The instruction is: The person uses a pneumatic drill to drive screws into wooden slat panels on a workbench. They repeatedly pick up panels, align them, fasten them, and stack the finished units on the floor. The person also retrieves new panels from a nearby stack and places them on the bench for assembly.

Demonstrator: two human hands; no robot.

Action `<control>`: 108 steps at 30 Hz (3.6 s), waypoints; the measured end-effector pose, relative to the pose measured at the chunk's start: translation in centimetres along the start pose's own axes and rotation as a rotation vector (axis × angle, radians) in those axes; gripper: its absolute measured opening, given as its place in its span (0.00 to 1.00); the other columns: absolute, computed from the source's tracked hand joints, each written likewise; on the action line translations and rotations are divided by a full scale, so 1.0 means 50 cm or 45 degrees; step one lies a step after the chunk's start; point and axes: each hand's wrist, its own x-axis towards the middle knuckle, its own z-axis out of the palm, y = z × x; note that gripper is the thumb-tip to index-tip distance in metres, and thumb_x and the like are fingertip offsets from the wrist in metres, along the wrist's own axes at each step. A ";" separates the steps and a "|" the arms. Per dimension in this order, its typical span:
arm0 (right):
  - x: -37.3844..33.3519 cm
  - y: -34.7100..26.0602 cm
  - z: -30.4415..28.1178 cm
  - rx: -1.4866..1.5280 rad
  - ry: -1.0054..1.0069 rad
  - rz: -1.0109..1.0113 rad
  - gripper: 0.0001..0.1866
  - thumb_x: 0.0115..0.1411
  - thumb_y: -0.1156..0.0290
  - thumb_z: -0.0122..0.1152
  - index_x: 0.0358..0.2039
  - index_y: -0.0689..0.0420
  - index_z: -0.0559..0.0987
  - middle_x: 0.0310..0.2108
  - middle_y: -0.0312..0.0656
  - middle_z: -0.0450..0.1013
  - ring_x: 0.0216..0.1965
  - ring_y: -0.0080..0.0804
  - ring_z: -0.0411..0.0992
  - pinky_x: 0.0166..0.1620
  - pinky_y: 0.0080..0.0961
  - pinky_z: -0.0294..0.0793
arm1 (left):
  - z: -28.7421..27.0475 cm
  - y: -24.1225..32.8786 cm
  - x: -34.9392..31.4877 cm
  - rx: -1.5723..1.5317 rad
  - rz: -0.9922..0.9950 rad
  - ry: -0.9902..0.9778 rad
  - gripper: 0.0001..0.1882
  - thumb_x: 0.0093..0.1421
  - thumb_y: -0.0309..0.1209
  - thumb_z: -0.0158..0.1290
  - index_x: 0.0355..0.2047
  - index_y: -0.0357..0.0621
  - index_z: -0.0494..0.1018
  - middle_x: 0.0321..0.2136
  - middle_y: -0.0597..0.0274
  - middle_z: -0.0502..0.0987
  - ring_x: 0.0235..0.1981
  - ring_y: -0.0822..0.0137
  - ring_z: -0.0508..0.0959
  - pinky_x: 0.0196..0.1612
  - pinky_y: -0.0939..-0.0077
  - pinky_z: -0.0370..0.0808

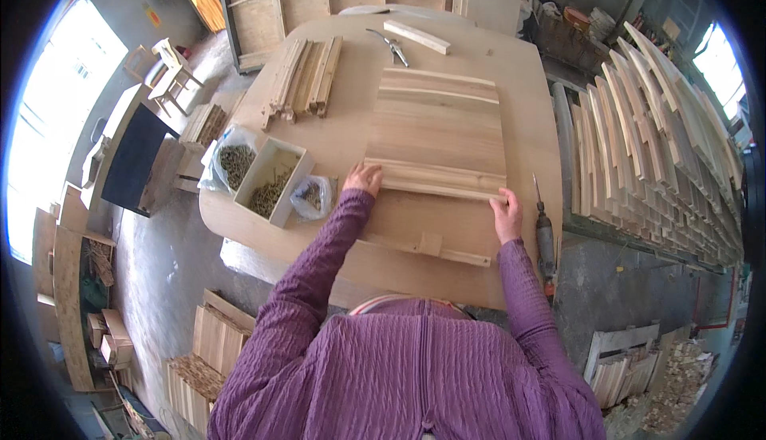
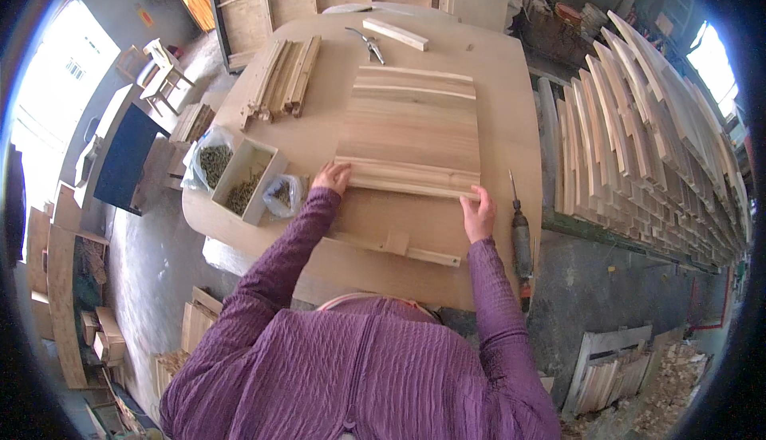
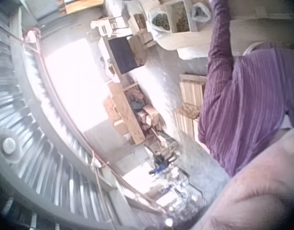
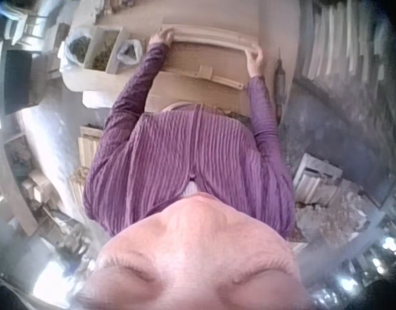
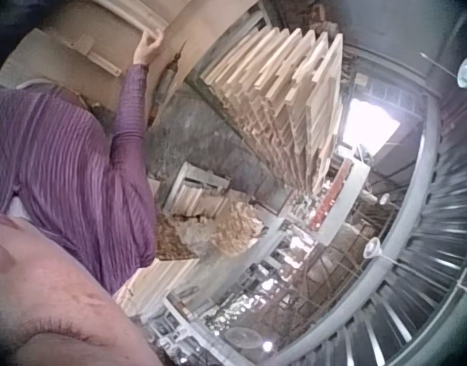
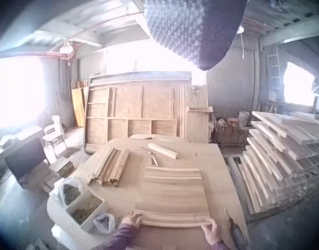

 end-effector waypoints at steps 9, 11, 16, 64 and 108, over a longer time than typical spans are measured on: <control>-0.150 0.013 -0.074 0.110 -0.001 0.021 0.21 0.49 0.70 0.59 0.45 0.58 0.70 0.41 0.46 0.69 0.43 0.37 0.67 0.46 0.29 0.65 | -0.004 -0.010 -0.133 0.253 0.232 -0.045 0.17 0.52 0.32 0.45 0.43 0.57 0.73 0.45 0.45 0.69 0.47 0.49 0.68 0.51 0.65 0.64; -0.185 0.016 -0.093 0.112 0.000 0.085 0.21 0.49 0.70 0.59 0.45 0.58 0.69 0.41 0.46 0.69 0.43 0.37 0.67 0.45 0.29 0.66 | -0.004 -0.004 -0.169 0.293 0.333 0.008 0.18 0.51 0.32 0.45 0.43 0.58 0.73 0.44 0.45 0.69 0.47 0.49 0.68 0.50 0.64 0.65; -0.239 0.011 -0.109 0.063 0.021 0.118 0.21 0.48 0.68 0.59 0.44 0.57 0.70 0.40 0.46 0.69 0.42 0.40 0.66 0.44 0.31 0.65 | -0.015 0.011 -0.219 0.384 0.386 0.078 0.19 0.48 0.31 0.45 0.43 0.55 0.73 0.41 0.46 0.71 0.44 0.50 0.70 0.47 0.63 0.67; -0.224 -0.058 -0.093 -0.307 0.176 -0.054 0.15 0.50 0.65 0.59 0.37 0.58 0.74 0.45 0.53 0.66 0.45 0.50 0.64 0.49 0.40 0.60 | -0.171 -0.057 0.555 1.070 -0.296 -0.060 0.20 0.55 0.37 0.42 0.49 0.48 0.62 0.42 0.50 0.72 0.43 0.52 0.73 0.44 0.61 0.70; -0.272 0.058 -0.224 2.037 0.446 0.960 0.31 0.56 0.45 0.43 0.44 0.62 0.69 0.41 0.44 0.70 0.40 0.33 0.70 0.34 0.23 0.69 | 0.140 0.283 -0.102 0.315 0.221 -0.463 0.34 0.51 0.42 0.46 0.59 0.59 0.49 0.25 0.51 0.77 0.29 0.49 0.76 0.36 0.58 0.73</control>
